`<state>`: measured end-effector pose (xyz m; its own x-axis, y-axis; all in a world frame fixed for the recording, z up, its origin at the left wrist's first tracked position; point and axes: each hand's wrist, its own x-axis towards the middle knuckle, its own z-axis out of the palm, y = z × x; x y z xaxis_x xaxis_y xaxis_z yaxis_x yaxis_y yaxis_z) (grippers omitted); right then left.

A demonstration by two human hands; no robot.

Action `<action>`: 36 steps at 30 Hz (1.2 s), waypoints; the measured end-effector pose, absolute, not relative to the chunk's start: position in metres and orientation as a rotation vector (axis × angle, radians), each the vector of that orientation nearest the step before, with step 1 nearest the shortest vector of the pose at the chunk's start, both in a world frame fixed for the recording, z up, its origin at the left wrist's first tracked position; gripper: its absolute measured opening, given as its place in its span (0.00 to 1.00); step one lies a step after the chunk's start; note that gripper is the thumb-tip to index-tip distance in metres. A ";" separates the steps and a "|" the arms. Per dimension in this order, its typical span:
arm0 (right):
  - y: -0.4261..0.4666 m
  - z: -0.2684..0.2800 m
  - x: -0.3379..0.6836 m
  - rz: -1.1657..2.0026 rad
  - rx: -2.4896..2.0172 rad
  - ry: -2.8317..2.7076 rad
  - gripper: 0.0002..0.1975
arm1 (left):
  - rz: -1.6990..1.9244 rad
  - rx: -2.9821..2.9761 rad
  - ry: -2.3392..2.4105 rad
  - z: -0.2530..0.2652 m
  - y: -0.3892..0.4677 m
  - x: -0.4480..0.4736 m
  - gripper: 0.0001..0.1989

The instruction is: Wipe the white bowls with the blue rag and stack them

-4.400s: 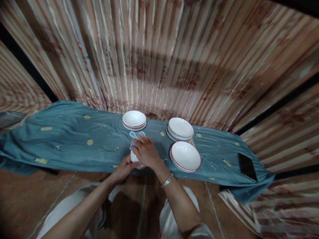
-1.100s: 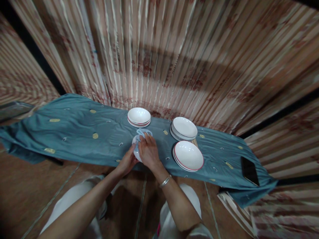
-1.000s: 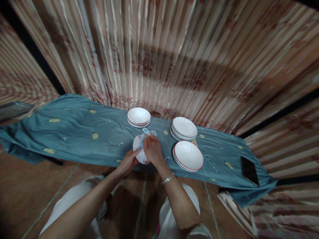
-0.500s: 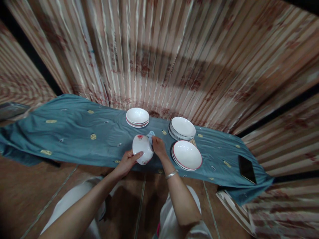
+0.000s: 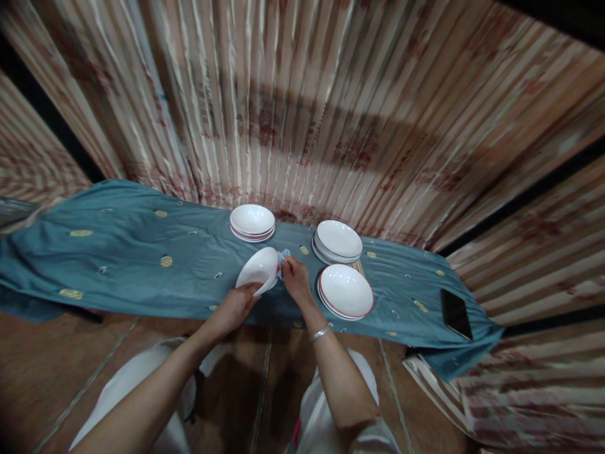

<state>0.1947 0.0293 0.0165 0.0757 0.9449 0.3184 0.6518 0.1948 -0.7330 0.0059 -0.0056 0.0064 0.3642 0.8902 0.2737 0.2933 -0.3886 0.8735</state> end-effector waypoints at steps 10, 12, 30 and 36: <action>0.031 0.020 0.205 0.264 -1.555 -1.582 0.18 | 0.678 2.302 1.162 0.002 -0.008 0.006 0.14; 0.029 0.020 0.206 0.216 -1.592 -1.674 0.17 | 0.661 2.354 1.138 0.001 -0.009 0.008 0.13; 0.036 0.011 0.190 -0.089 -1.680 -2.029 0.16 | 1.142 1.430 1.231 -0.024 -0.012 0.018 0.62; 0.042 0.019 0.165 -0.055 -1.639 -2.116 0.17 | 1.215 1.185 1.055 -0.014 -0.015 0.018 0.48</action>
